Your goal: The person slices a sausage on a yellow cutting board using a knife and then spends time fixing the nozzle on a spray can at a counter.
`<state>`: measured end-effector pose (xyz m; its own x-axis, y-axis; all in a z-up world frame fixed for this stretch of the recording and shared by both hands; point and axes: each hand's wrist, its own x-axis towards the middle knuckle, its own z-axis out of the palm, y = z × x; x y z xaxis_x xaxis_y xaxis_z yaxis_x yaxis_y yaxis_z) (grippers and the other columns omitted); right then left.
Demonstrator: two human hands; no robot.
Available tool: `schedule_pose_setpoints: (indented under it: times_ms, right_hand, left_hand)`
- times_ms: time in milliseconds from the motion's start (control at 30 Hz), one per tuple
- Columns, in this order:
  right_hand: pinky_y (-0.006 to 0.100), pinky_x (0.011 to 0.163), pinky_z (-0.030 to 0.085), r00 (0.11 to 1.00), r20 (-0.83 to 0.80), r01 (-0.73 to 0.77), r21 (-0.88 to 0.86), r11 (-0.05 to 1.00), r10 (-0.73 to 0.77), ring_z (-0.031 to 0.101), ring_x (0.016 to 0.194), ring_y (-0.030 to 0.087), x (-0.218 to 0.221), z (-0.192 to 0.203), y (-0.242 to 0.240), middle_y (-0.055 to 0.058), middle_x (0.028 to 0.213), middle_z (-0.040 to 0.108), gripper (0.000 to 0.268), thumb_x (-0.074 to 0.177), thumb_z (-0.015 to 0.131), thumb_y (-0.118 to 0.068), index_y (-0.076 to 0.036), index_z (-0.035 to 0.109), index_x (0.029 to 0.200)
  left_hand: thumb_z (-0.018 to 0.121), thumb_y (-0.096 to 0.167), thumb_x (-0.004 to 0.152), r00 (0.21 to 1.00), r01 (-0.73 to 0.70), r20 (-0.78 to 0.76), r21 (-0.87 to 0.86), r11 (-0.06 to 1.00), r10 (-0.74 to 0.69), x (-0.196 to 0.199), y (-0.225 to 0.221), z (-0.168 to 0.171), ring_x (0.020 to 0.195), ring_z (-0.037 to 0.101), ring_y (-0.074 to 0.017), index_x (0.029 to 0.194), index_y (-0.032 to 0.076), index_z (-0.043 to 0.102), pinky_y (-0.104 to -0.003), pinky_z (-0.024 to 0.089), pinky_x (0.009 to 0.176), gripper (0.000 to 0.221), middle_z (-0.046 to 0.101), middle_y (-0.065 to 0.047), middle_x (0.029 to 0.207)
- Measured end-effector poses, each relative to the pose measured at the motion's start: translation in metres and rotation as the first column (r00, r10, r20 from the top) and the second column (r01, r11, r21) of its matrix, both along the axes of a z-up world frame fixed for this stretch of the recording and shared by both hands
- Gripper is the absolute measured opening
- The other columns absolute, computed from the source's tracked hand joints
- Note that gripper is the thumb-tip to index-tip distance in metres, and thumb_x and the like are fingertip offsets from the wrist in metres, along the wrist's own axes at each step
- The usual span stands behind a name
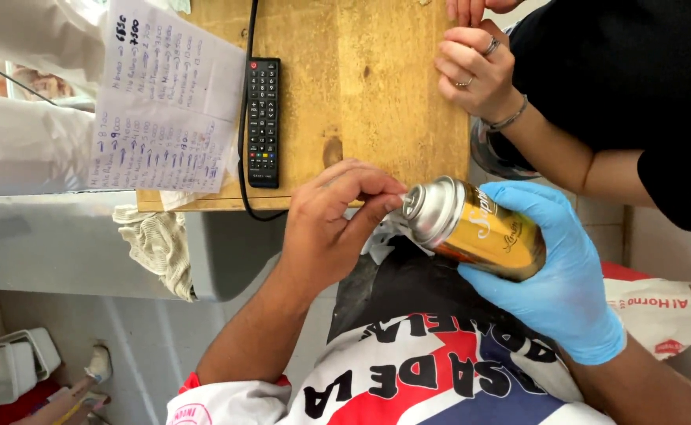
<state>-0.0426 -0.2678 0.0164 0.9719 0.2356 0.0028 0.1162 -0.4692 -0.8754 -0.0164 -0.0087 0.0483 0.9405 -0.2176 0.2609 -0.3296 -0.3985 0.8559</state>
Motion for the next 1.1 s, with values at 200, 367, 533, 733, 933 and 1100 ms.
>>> schedule_pose_setpoints:
  times_ms: [200,367,533,733,933,1100]
  right_hand:
    - [0.04,0.118,0.051,0.996,0.082,-0.043,0.007,0.999,0.043,0.062,0.134,0.03,-0.001,-0.005,-0.002,0.012,0.142,0.065,0.076,0.072,0.094,-0.012,-0.007,0.057,0.137]
    - [0.041,0.116,0.052,0.994,0.09,-0.056,0.017,0.998,0.054,0.063,0.134,0.031,-0.003,-0.008,-0.003,0.015,0.142,0.063,0.076,0.072,0.094,-0.012,-0.007,0.057,0.138]
    - [0.043,0.114,0.052,0.983,0.168,-0.063,-0.07,0.996,0.074,0.063,0.132,0.033,-0.006,-0.014,-0.005,0.017,0.141,0.065,0.075,0.072,0.098,-0.018,-0.004,0.06,0.135]
    - [0.047,0.115,0.053,0.941,0.313,-0.102,-0.093,0.99,0.127,0.062,0.13,0.037,-0.009,-0.025,-0.009,0.022,0.145,0.057,0.071,0.08,0.096,-0.013,-0.005,0.057,0.139]
    - [0.049,0.116,0.053,0.918,0.375,-0.089,-0.119,0.989,0.128,0.06,0.133,0.039,-0.009,-0.031,-0.008,0.022,0.145,0.054,0.068,0.081,0.097,-0.01,-0.003,0.061,0.138]
    - [0.046,0.118,0.054,0.949,0.301,-0.077,-0.06,0.995,0.092,0.062,0.133,0.036,-0.01,-0.03,-0.009,0.02,0.145,0.057,0.074,0.078,0.097,-0.014,-0.005,0.058,0.141]
  left_hand:
    - [0.066,0.013,0.105,0.997,-0.027,-0.075,0.002,1.0,0.027,-0.001,-0.001,0.0,0.09,0.072,-0.0212,0.1,0.003,0.07,-0.032,0.057,0.083,0.012,0.075,-0.006,0.097]
    - [0.067,0.014,0.105,0.988,-0.032,-0.151,0.035,0.999,0.037,-0.004,0.002,-0.003,0.093,0.076,-0.0181,0.101,0.005,0.071,-0.03,0.059,0.084,0.011,0.078,-0.003,0.1]
    - [0.069,0.013,0.104,0.981,-0.046,-0.189,0.028,0.999,0.05,-0.005,0.002,-0.003,0.088,0.073,-0.0154,0.1,0.005,0.072,-0.027,0.056,0.079,0.009,0.078,-0.003,0.096]
    - [0.067,0.014,0.105,0.981,-0.047,-0.185,0.03,0.998,0.052,-0.007,0.001,-0.005,0.089,0.074,-0.016,0.1,0.004,0.071,-0.028,0.057,0.079,0.012,0.077,-0.003,0.097]
    - [0.067,0.01,0.104,0.989,-0.041,-0.142,0.051,0.998,0.048,-0.006,-0.001,-0.004,0.091,0.076,-0.0184,0.1,0.004,0.071,-0.029,0.059,0.081,0.009,0.078,-0.005,0.098]
    - [0.067,0.012,0.105,0.995,-0.02,-0.096,0.078,0.997,0.027,-0.005,-0.001,-0.002,0.091,0.076,-0.0194,0.101,0.004,0.072,-0.03,0.06,0.082,0.01,0.078,-0.005,0.099]
